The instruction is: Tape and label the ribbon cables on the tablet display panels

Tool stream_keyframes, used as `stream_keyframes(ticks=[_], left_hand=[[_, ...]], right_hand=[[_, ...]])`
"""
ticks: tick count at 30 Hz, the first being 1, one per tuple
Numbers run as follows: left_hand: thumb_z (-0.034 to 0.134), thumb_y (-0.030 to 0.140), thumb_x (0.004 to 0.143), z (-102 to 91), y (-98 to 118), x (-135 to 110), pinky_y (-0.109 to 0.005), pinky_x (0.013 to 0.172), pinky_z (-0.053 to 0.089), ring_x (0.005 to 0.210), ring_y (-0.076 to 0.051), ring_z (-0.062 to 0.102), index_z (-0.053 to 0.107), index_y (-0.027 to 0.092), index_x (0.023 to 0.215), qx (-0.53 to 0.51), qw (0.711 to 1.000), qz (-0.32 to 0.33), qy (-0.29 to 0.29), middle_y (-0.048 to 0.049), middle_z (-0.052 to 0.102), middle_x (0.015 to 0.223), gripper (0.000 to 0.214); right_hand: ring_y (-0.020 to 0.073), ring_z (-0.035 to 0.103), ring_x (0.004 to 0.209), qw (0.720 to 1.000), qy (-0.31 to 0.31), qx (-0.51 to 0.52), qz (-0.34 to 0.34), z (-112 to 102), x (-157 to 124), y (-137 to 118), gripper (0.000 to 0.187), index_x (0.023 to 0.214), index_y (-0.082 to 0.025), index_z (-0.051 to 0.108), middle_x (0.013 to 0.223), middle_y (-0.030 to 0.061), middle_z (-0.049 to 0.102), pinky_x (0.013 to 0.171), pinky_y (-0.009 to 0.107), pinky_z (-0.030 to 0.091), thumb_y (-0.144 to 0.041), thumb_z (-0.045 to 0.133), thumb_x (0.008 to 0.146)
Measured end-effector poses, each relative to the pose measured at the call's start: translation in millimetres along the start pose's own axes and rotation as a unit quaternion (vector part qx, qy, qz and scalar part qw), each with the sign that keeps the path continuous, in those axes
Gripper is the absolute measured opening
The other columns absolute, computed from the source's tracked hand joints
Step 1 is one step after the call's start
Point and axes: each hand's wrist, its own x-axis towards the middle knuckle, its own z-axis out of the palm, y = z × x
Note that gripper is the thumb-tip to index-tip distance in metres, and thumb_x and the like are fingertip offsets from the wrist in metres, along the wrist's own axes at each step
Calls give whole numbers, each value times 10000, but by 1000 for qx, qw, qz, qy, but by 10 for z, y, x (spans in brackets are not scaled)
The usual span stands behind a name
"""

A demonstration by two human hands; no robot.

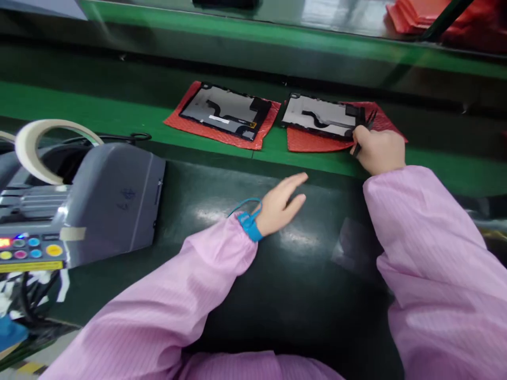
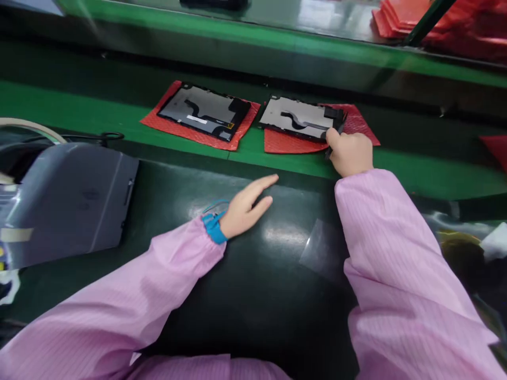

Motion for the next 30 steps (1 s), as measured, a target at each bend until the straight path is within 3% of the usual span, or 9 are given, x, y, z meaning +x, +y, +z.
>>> stream_keyframes(ticks=[2, 6, 9, 13, 15, 19, 21, 25, 30], left_hand=[[663, 457, 989, 157, 42, -225, -488, 1282, 311, 1504, -314, 487, 583, 221, 1487, -189, 980, -48, -22, -153, 531, 1601, 557], [762, 495, 927, 234, 110, -280, -533, 1244, 348, 1498, -318, 498, 476, 326, 1553, -363, 924, -121, 18, -129, 497, 1634, 709], [881, 386, 802, 223, 175, -267, -504, 1193, 435, 1368, -318, 632, 633, 274, 1382, -482, 852, -184, 93, -104, 673, 1461, 640], [857, 119, 678, 202, 242, -467, -452, 1095, 548, 1112, -291, 763, 739, 131, 1044, -484, 830, -226, 161, -83, 823, 1028, 384], [796, 29, 649, 143, 272, -621, -448, 1050, 584, 992, -269, 792, 739, 125, 1047, -473, 829, -245, 169, -53, 821, 905, 413], [706, -51, 637, -83, 367, -935, -447, 1009, 624, 948, -279, 809, 743, 92, 1090, -458, 822, -297, 164, -91, 827, 932, 477], [684, -79, 633, -214, 420, -1079, -452, 1005, 635, 958, -301, 812, 747, 66, 1073, -448, 815, -333, 154, -120, 826, 941, 468], [650, -68, 705, -420, 483, -1305, -466, 939, 669, 923, -328, 820, 756, 36, 1035, -424, 798, -405, 141, -148, 821, 891, 361], [614, 61, 883, -526, 532, -1427, -441, 943, 668, 956, -313, 818, 768, 73, 1076, -398, 793, -433, 157, -118, 824, 897, 248]], right_hand=[[156, 350, 557, 999, 42, 13, -8, -179, -100, -191, 117, 822, -247, 571, 627, 16, 474, 626, 379, 210, -236, 549, 936], [192, 425, 555, 990, 114, 37, -75, -641, -690, -844, 203, 766, -245, 572, 587, 19, 489, 633, 375, 290, -237, 531, 965], [249, 582, 663, 981, 94, 77, -150, -824, -1356, -1360, 220, 936, -226, 679, 670, 61, 633, 663, 391, 395, -216, 477, 1022], [249, 712, 949, 946, -23, 228, -229, -826, -2035, -1684, 199, 951, -252, 641, 1138, 97, 784, 833, 407, 508, -187, 482, 1051], [269, 721, 1034, 941, -27, 293, -167, -810, -2190, -1638, 132, 920, -262, 572, 1224, 101, 769, 877, 429, 523, -295, 561, 1048], [299, 712, 937, 939, 19, 336, 73, -803, -2263, -1398, 342, 911, -277, 440, 1080, 119, 746, 828, 448, 533, -552, 632, 976], [279, 697, 852, 920, -32, 365, 137, -783, -2265, -1370, 399, 929, -279, 413, 997, 89, 721, 775, 424, 529, -618, 623, 947], [202, 627, 666, 882, -143, 427, 139, -711, -2278, -1610, 385, 889, -286, 368, 817, -17, 654, 676, 344, 483, -561, 633, 934], [165, 593, 616, 888, -141, 415, 142, -810, -2302, -1917, 367, 887, -282, 377, 838, -29, 642, 655, 324, 460, -410, 722, 886]])
